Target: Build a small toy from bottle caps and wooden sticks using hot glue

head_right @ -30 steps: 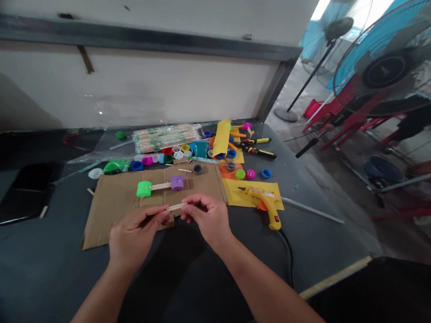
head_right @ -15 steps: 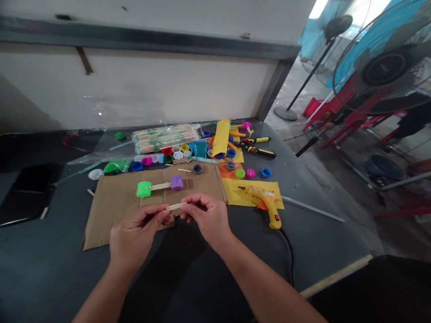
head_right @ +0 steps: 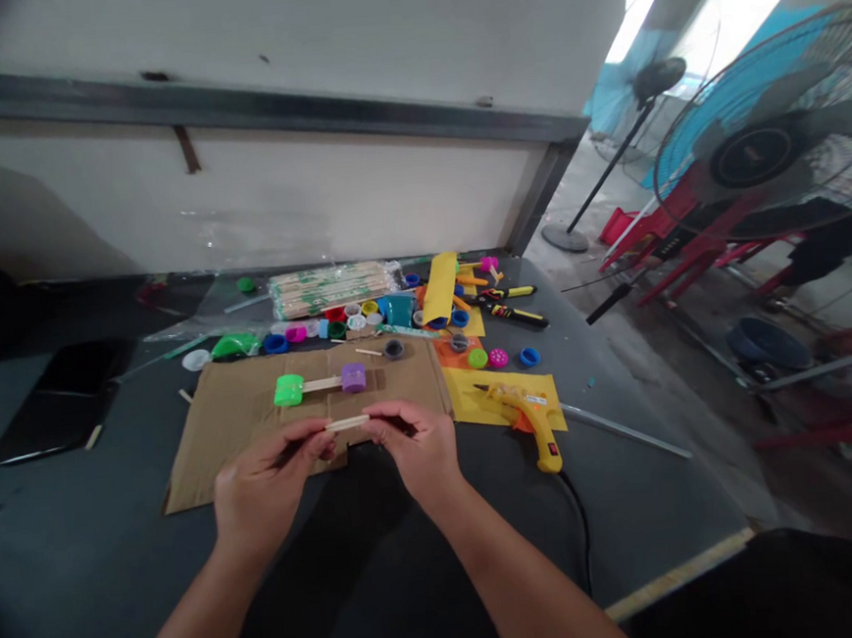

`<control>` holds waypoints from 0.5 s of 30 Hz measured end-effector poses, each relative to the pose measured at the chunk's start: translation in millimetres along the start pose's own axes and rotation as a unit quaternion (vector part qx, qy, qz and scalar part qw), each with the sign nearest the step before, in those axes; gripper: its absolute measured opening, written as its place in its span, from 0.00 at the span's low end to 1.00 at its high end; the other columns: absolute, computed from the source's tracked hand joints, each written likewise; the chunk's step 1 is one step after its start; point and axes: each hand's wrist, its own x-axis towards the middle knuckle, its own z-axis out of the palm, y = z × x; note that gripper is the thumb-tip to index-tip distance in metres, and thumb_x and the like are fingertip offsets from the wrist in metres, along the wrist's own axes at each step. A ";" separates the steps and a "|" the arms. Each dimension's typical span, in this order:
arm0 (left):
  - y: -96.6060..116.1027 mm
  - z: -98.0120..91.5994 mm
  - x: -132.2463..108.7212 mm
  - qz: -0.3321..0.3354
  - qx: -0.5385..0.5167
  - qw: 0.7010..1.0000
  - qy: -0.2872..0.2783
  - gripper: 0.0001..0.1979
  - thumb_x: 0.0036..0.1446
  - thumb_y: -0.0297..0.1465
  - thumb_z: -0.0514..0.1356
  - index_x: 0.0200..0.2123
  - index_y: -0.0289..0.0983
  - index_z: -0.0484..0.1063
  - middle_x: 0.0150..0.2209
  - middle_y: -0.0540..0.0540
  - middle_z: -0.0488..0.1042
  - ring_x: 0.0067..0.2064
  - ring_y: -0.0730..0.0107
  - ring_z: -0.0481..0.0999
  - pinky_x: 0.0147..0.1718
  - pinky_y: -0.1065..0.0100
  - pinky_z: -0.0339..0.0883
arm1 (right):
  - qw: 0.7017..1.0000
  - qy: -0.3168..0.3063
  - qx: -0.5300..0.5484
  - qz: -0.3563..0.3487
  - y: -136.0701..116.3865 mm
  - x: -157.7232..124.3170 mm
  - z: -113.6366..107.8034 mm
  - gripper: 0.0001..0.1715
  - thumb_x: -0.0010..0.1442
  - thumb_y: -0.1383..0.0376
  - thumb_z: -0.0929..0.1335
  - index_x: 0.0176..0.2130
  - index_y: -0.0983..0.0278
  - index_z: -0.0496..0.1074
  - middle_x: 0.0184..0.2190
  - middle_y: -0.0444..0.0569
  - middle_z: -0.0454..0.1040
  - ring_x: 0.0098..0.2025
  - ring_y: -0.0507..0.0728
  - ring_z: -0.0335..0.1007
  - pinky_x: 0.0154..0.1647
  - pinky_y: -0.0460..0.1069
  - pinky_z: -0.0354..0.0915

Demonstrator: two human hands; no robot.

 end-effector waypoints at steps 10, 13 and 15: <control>-1.1 -0.2 -3.1 0.098 0.074 0.992 0.021 0.06 0.58 0.31 0.61 0.35 0.40 0.80 0.27 0.52 0.81 0.28 0.73 0.80 0.29 0.75 0.73 | 0.991 0.006 -0.092 -0.094 3.0 -3.2 -1.9 0.06 0.55 0.63 0.72 0.33 0.61 0.80 0.22 0.44 0.78 0.23 0.52 0.73 0.26 0.45 0.69; -0.3 -1.6 -3.5 0.107 0.080 0.991 0.024 0.06 0.59 0.30 0.61 0.35 0.40 0.79 0.28 0.52 0.81 0.29 0.73 0.80 0.31 0.74 0.74 | 0.989 0.007 -0.107 -0.098 2.6 -3.7 -2.3 0.06 0.56 0.62 0.72 0.33 0.61 0.80 0.21 0.44 0.77 0.23 0.52 0.73 0.26 0.46 0.69; 0.1 -2.4 -3.7 0.111 0.084 0.990 0.024 0.05 0.59 0.30 0.61 0.35 0.40 0.79 0.29 0.52 0.81 0.30 0.72 0.80 0.31 0.73 0.74 | 0.990 0.005 -0.108 -0.096 2.3 -4.2 -2.3 0.06 0.56 0.62 0.72 0.33 0.61 0.80 0.21 0.44 0.77 0.23 0.53 0.74 0.26 0.46 0.69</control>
